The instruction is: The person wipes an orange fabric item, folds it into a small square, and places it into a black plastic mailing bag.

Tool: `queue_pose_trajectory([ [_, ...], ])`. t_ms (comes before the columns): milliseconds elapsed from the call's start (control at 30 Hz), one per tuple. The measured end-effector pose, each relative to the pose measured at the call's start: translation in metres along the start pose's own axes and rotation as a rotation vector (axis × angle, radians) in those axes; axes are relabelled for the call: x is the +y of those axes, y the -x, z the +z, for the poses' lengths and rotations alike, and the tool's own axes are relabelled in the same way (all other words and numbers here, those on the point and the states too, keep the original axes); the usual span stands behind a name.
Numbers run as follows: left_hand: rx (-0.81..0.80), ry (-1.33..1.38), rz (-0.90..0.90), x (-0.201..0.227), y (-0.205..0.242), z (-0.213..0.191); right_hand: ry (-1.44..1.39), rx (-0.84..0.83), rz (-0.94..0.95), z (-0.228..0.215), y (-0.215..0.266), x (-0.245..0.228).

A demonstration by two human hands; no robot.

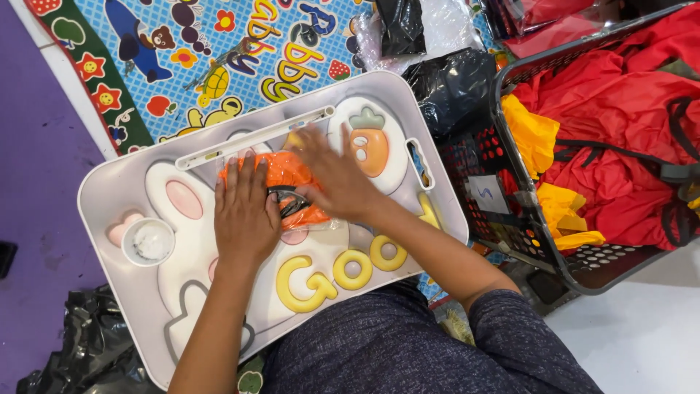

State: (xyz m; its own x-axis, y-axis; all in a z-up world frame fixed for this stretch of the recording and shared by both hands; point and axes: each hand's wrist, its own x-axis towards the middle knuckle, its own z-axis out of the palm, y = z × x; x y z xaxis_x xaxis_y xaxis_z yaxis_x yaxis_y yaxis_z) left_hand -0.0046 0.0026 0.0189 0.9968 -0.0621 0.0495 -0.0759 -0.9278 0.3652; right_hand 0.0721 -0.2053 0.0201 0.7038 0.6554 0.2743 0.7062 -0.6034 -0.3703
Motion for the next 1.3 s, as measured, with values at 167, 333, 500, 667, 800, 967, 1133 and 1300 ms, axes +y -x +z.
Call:
queue_pose_trajectory([
  [167,0.075,-0.020,0.032,0.009,-0.001,-0.012,0.054,0.557,0.170,-0.054,-0.011,0.106],
  [333,0.109,-0.031,0.034,0.008,-0.003,-0.011,0.023,0.593,0.613,-0.005,0.045,0.282],
  [500,0.087,0.012,0.050,-0.005,0.001,0.004,0.126,-0.027,1.015,0.128,0.116,0.459],
  [667,0.039,0.011,-0.003,-0.003,0.001,0.002,0.034,-0.219,1.083,0.116,0.109,0.420],
  [800,0.042,0.010,0.002,-0.006,0.001,0.004,0.037,-0.170,1.074,0.104,0.102,0.399],
  [967,0.117,0.137,-0.010,0.017,-0.008,-0.021,0.241,-0.023,1.018,0.080,0.088,0.349],
  [1133,0.163,0.330,0.021,0.011,-0.006,-0.025,0.381,0.450,0.759,0.069,0.078,0.353],
  [1300,0.165,0.043,0.075,0.016,-0.002,-0.029,0.288,0.713,0.701,0.014,0.036,0.310],
])
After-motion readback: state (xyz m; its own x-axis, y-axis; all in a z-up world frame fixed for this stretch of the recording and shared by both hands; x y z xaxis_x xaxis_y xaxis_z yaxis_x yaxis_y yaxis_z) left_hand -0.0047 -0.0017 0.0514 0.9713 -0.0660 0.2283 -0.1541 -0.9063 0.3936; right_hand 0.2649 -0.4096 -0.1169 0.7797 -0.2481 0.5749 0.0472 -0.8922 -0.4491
